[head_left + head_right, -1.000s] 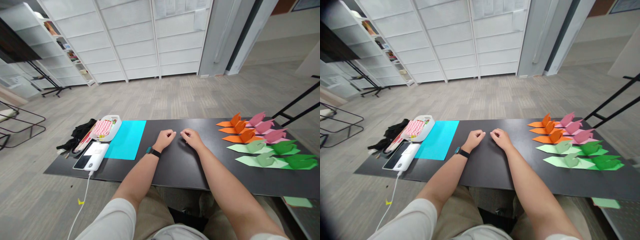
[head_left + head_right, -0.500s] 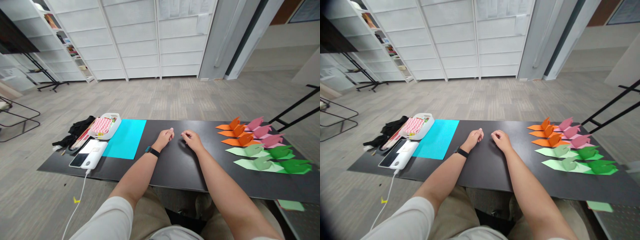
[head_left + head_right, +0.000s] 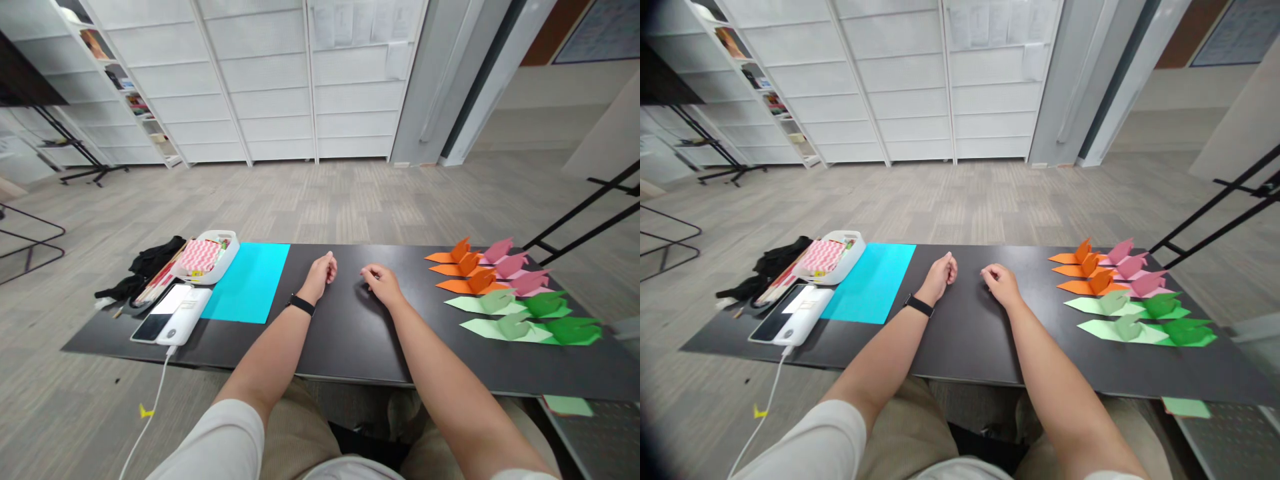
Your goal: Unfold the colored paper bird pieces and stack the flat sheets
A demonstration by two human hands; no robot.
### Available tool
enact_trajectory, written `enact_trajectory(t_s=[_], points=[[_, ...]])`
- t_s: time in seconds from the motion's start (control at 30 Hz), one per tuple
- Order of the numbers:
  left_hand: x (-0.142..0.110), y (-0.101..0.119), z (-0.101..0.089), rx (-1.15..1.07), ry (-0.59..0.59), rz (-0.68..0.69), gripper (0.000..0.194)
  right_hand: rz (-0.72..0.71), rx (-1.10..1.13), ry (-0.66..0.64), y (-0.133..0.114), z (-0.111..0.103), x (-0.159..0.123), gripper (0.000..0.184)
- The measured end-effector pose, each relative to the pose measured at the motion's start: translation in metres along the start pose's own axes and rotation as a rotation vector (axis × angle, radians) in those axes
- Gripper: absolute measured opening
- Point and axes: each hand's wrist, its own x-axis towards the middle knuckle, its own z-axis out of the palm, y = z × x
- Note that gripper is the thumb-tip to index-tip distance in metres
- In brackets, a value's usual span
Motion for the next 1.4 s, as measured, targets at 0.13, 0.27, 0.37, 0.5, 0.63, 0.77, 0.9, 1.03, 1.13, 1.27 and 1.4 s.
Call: enact_trajectory(t_s=[0.13, 0.27, 0.37, 0.5, 0.63, 0.77, 0.9, 1.03, 1.13, 1.27, 1.4], points=[[0.001, 0.006, -0.008, -0.131, 0.035, -0.010, 0.049, -0.035, -0.001, 0.127, -0.012, -0.006, -0.007, 0.031], [-0.003, 0.016, -0.020, -0.246, 0.023, -0.033, 0.040, 0.010, 0.072, 0.274, -0.039, -0.033, -0.022, 0.035], [-0.003, 0.026, -0.033, -0.308, 0.078, -0.054, 0.036, 0.015, 0.084, 0.301, -0.056, -0.069, -0.048, 0.035], [0.004, 0.040, -0.047, -0.127, 0.187, -0.035, 0.034, -0.007, -0.121, 0.467, -0.056, -0.130, -0.106, 0.033], [0.000, 0.051, -0.040, 0.441, 0.273, 0.119, 0.023, 0.112, -0.260, 0.854, -0.033, -0.192, -0.170, 0.038], [-0.026, 0.058, -0.017, 1.197, 0.029, 0.482, 0.014, 0.207, -0.488, 0.954, -0.008, -0.232, -0.201, 0.050], [-0.057, 0.060, 0.001, 1.614, -0.309, 0.775, 0.022, 0.315, -0.673, 0.759, 0.006, -0.239, -0.196, 0.061], [-0.077, 0.054, 0.007, 1.742, -0.404, 0.853, 0.025, 0.402, -0.764, 0.651, 0.006, -0.238, -0.186, 0.036], [-0.088, 0.049, 0.006, 1.750, -0.418, 0.871, 0.025, 0.397, -0.815, 0.638, -0.005, -0.242, -0.190, 0.026], [-0.096, 0.049, 0.007, 1.723, -0.429, 0.866, 0.026, 0.254, -0.735, 0.559, -0.039, -0.231, -0.185, 0.023], [-0.091, 0.053, 0.020, 1.649, -0.398, 0.855, 0.026, 0.015, -0.530, 0.292, -0.080, -0.184, -0.136, 0.024]])
